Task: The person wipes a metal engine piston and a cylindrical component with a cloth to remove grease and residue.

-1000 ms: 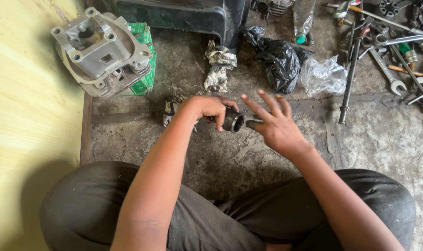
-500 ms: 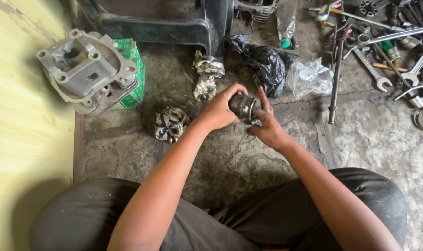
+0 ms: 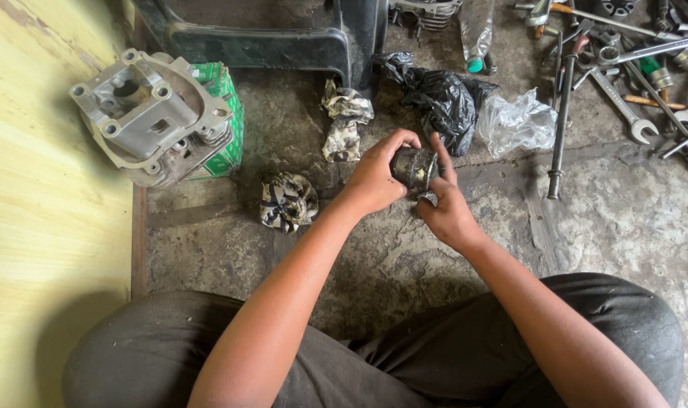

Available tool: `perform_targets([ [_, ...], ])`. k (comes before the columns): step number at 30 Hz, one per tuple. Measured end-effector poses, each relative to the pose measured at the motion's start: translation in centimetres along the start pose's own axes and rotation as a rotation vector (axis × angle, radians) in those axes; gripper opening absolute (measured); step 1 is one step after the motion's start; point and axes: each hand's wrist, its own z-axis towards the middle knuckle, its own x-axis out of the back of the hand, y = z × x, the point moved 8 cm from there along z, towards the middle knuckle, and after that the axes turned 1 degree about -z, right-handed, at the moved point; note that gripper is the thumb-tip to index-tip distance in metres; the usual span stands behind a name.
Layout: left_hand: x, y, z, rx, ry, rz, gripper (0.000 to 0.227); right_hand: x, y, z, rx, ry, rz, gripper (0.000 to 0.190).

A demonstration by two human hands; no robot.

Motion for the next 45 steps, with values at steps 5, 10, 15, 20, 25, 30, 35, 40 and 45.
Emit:
perform_targets([
  [5,0.1,-0.7,-0.6,-0.039,0.035,0.024,0.059,-0.3,0.8,0.1,0.061,-0.053,-0.150,0.050],
  [10,-0.2,-0.9,-1.1,-0.042,0.055,0.030,0.059,-0.5,1.2,0.3,0.001,-0.072,-0.030,0.046],
  [15,-0.8,-0.8,-0.9,0.030,0.013,0.075,0.058,-0.9,1.8,0.4,-0.201,-0.119,0.216,0.070],
  [20,-0.8,0.8,-0.6,-0.012,0.051,0.037,0.062,-1.9,3.3,-0.7,-0.313,-0.103,0.654,0.110],
  [25,-0.7,1.0,-0.6,-0.032,0.057,0.054,0.059,-1.3,3.6,-0.4,-0.328,-0.041,0.484,0.083],
  [30,-0.3,1.1,-1.0,-0.141,0.119,0.084,0.058,-1.5,3.3,-0.5,-0.324,-0.045,0.635,0.083],
  [35,-0.8,1.2,-1.1,-0.080,0.132,0.127,0.066,-1.8,3.2,-0.7,-0.384,-0.029,0.845,0.077],
  [40,-0.8,1.5,-1.2,-0.050,0.144,0.133,0.071,-1.5,2.2,-0.5,-0.400,0.010,0.885,0.073],
  [45,-2.1,2.1,-0.8,-0.027,0.004,0.192,0.094,-1.2,3.8,-1.3,-0.492,-0.020,0.942,0.050],
])
